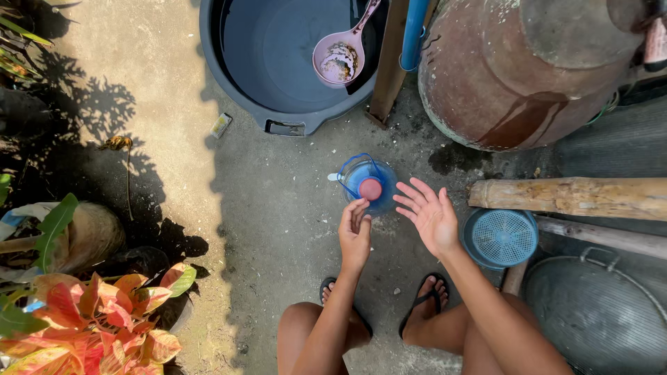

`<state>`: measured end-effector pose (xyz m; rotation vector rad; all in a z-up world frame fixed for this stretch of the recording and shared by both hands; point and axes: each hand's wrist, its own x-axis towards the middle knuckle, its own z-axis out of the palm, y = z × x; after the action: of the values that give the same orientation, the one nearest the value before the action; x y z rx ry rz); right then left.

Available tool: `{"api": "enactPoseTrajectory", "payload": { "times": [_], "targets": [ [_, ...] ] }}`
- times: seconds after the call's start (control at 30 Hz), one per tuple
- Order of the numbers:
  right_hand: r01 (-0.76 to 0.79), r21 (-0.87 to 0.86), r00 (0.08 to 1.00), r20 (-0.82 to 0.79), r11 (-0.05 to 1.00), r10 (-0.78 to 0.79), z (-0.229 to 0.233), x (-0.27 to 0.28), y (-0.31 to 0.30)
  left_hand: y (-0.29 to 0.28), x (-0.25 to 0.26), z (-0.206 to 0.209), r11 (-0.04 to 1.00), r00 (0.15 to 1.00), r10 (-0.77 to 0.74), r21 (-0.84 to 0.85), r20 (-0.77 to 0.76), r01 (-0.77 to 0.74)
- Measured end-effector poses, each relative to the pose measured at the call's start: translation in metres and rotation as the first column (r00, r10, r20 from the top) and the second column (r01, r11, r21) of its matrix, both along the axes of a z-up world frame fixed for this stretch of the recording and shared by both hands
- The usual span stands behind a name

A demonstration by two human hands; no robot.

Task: The person fills a plastic bottle with water using a blue hose and then uses a hand trowel to move soil into various plant pots in an outdoor garden area.

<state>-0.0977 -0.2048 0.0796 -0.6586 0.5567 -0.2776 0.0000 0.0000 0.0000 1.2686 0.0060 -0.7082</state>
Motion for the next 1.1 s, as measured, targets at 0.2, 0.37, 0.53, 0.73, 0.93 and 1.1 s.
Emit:
{"api": "enactPoseTrajectory", "payload": {
  "times": [0.2, 0.37, 0.53, 0.73, 0.93, 1.1],
  "targets": [
    [-0.200, -0.497, 0.980, -0.114, 0.845, 0.164, -0.036, 0.060, -0.019, -0.021, 0.062, 0.024, 0.958, 0.779, -0.257, 0.255, 0.572, 0.128],
    [-0.311, -0.923, 0.950, -0.294, 0.225, 0.107, -0.014, 0.088, -0.028, -0.047, 0.089, 0.041, 0.913, 0.462, -0.375, 0.408, 0.803, 0.032],
    [-0.538, -0.827, 0.842, -0.538, -0.163, -0.047, 0.000, 0.081, -0.003, -0.041, 0.089, 0.004, 0.840, 0.421, -0.486, 0.543, 0.766, -0.017],
    [-0.395, -0.901, 0.918, -0.391, -0.179, -0.059, -0.002, 0.109, -0.011, -0.054, 0.119, -0.004, 0.916, 0.323, -0.398, 0.394, 0.859, 0.081],
    [-0.493, -0.849, 0.869, -0.491, -0.190, -0.062, -0.010, 0.100, -0.004, -0.056, 0.103, -0.010, 0.890, 0.405, -0.438, 0.450, 0.803, 0.071],
    [-0.490, -0.856, 0.871, -0.486, -0.164, -0.065, 0.000, 0.102, 0.000, -0.057, 0.104, -0.005, 0.897, 0.416, -0.430, 0.431, 0.801, 0.096]
  ]
}}
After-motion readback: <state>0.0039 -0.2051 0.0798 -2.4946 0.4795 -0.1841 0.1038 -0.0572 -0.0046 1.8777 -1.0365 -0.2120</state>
